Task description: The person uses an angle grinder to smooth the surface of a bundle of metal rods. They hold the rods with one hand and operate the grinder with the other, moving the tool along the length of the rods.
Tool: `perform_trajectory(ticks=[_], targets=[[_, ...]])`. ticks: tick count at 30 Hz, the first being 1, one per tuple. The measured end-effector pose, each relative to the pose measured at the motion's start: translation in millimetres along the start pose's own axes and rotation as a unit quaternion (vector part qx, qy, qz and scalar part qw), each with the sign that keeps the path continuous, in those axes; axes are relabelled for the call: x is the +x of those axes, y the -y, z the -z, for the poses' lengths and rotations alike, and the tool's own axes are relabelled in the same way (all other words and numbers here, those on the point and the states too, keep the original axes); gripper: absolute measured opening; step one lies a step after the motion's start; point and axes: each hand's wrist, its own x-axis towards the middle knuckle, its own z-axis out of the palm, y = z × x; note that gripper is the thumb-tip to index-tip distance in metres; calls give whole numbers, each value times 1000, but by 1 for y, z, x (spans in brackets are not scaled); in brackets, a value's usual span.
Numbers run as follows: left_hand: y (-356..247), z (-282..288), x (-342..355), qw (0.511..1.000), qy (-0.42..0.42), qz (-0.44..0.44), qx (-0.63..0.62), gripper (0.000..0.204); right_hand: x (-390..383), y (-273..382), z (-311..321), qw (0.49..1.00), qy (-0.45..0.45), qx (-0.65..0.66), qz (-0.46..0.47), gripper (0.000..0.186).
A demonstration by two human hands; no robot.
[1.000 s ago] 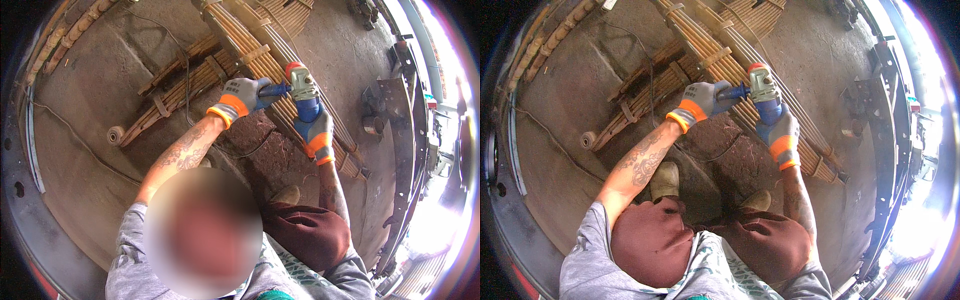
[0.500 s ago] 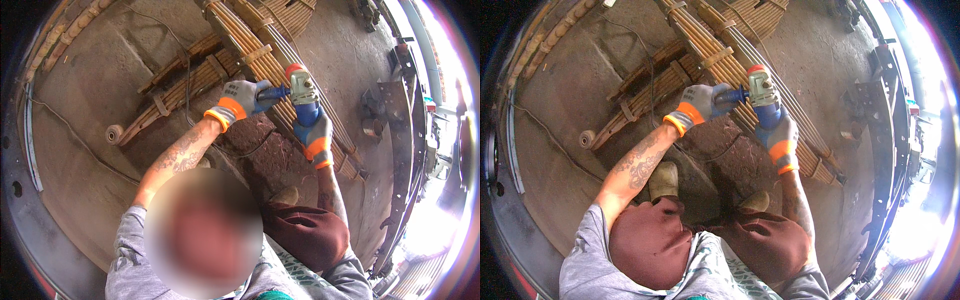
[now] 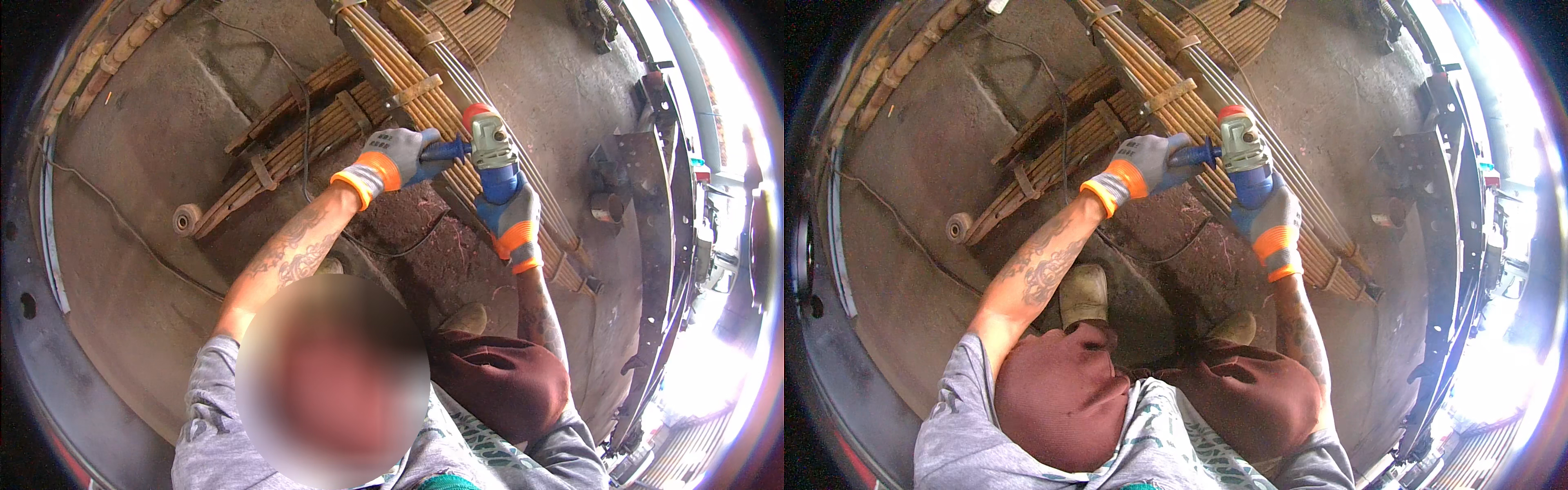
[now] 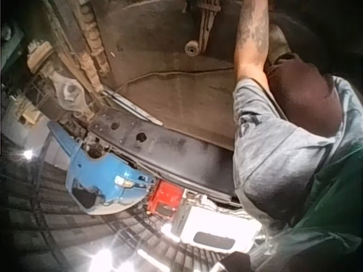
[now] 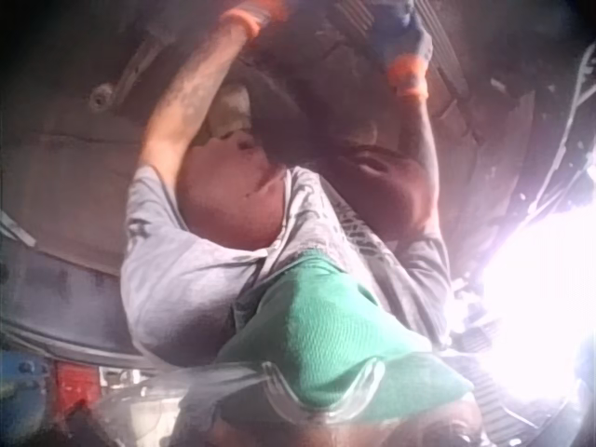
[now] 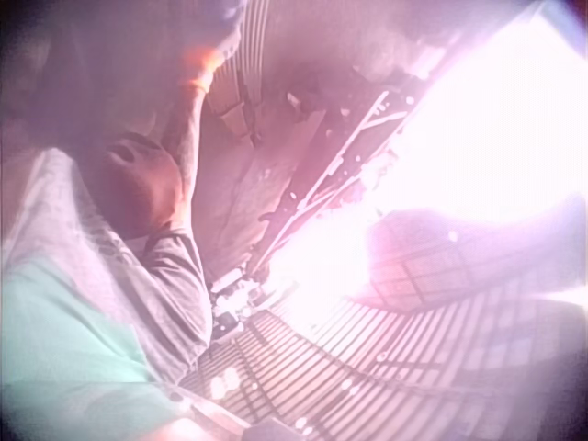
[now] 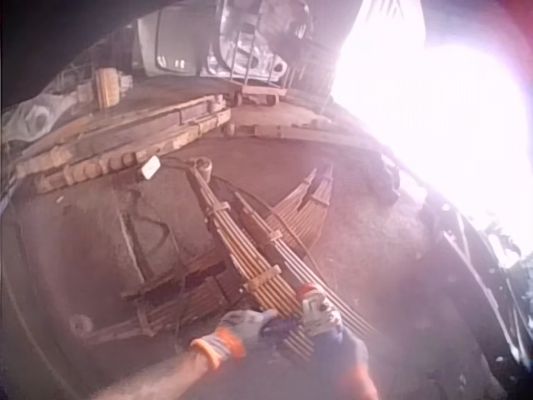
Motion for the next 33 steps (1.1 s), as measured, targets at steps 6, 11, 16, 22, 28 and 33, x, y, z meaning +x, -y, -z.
perform_trajectory(ticks=[6, 11, 16, 22, 28, 33], targets=[[3, -4, 7, 1000, -8, 8, 6, 42, 4, -3, 1, 999, -8, 28, 11, 44], [2, -2, 7, 1000, -17, 11, -20, 41, 8, -7, -3, 1000, -4, 24, 6, 46], [5, -1, 2, 999, -28, 6, -40, 40, 6, 1, 0, 1000, -8, 24, 14, 49], [9, -2, 4, 999, -27, 8, -32, 42, 8, 0, 0, 1000, -3, 7, 10, 52], [7, -2, 3, 998, -41, 17, -47, 44, 7, 5, 1, 999, -22, 10, 26, 47], [3, 4, 6, 999, -26, 21, -40, 44, 13, -3, 0, 999, -21, 4, 33, 47]])
